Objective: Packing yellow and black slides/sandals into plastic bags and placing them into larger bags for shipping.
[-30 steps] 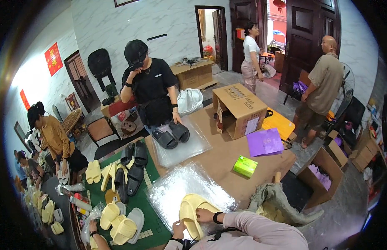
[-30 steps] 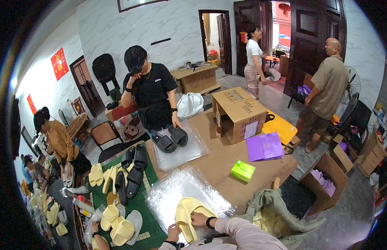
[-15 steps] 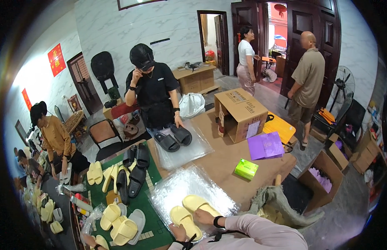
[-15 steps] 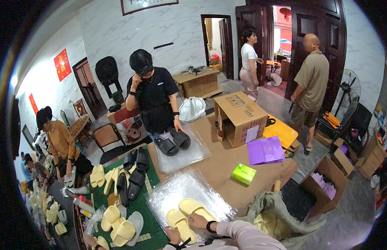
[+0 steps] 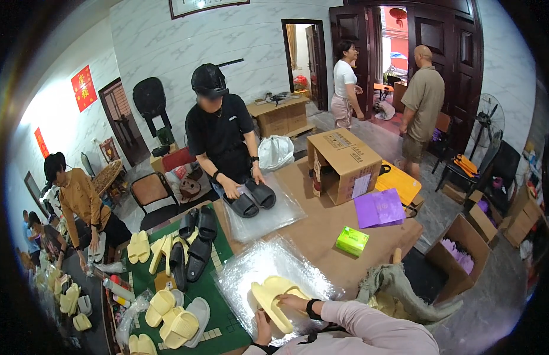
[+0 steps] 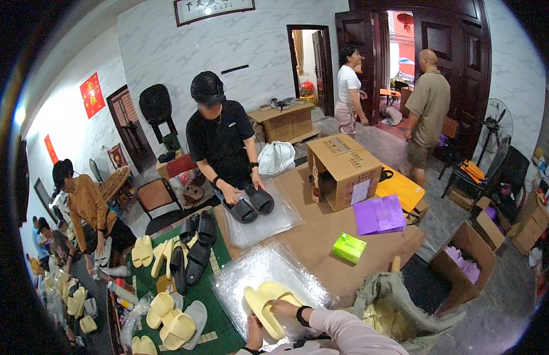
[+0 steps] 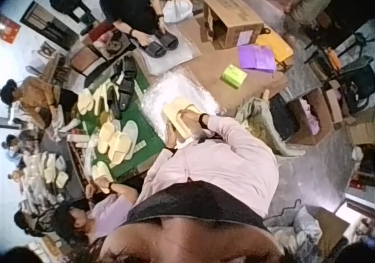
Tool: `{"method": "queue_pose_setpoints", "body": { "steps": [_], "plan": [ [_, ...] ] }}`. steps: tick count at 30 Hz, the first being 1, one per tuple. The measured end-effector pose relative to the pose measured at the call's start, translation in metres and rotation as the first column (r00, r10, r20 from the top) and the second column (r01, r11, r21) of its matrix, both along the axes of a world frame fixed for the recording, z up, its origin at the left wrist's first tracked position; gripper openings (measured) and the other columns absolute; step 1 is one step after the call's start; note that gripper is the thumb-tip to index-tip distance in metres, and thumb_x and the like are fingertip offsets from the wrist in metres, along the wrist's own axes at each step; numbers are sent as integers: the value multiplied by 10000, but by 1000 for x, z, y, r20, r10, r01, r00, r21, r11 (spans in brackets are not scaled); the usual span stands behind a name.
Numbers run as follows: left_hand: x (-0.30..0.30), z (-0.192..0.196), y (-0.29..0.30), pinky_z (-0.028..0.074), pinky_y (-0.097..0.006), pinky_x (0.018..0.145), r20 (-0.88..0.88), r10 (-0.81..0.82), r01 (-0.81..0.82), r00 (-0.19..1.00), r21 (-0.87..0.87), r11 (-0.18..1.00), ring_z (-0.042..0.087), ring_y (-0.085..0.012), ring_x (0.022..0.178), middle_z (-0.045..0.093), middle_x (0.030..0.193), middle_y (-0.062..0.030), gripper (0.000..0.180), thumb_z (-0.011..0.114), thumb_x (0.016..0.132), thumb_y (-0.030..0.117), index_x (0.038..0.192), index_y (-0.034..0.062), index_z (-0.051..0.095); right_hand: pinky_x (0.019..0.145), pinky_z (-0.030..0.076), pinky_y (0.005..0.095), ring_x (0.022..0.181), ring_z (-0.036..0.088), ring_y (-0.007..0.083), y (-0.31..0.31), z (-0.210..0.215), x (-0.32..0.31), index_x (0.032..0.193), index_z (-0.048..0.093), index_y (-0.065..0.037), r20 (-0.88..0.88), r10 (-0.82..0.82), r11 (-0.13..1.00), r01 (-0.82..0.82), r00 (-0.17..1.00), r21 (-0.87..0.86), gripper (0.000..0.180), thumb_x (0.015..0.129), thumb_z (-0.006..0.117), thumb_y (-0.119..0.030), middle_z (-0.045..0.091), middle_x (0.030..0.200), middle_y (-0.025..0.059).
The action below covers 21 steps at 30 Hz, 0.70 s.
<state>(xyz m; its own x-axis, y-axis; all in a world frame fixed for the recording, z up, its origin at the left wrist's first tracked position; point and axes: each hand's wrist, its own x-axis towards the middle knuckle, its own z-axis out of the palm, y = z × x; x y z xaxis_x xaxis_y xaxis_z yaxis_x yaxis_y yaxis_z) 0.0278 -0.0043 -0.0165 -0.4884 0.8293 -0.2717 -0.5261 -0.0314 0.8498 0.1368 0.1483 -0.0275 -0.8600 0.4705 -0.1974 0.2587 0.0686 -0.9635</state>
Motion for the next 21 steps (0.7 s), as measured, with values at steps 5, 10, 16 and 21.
{"method": "queue_pose_setpoints", "body": {
  "steps": [5,10,16,21],
  "plan": [
    [-6,-87,2,339,-373,964,-453,-323,288,831,-147,946,457,-320,1105,483,1164,-202,395,423,817,-5,1209,-24,374,737,437,238,827,529,102,-11,62,2,1133,522,-15,-31,-160,837,118,987,-535,374,903,463,-304,574,956,29],
    [-3,-110,14,310,-471,971,-881,-473,496,-7,-414,764,398,-392,1153,424,1251,-204,483,477,823,223,1272,78,374,721,445,259,813,539,118,-15,56,7,1058,523,0,-34,-227,723,145,973,-675,319,874,489,-258,571,910,47],
    [3,-68,-11,141,-562,1032,-582,-736,87,-346,-801,592,128,-430,1309,221,1412,-209,567,441,840,448,1333,177,369,873,422,296,989,482,138,-7,64,13,993,548,-14,-121,-17,842,-51,993,-537,213,887,440,-164,497,1038,43],
    [12,3,-20,123,-568,1019,-539,-705,13,-461,-798,602,123,-427,1311,132,1443,-205,872,593,653,614,1365,194,319,857,420,268,945,544,164,10,90,50,1075,571,36,-87,-184,920,141,979,-366,259,860,470,-66,601,1028,89]
  ]
}}
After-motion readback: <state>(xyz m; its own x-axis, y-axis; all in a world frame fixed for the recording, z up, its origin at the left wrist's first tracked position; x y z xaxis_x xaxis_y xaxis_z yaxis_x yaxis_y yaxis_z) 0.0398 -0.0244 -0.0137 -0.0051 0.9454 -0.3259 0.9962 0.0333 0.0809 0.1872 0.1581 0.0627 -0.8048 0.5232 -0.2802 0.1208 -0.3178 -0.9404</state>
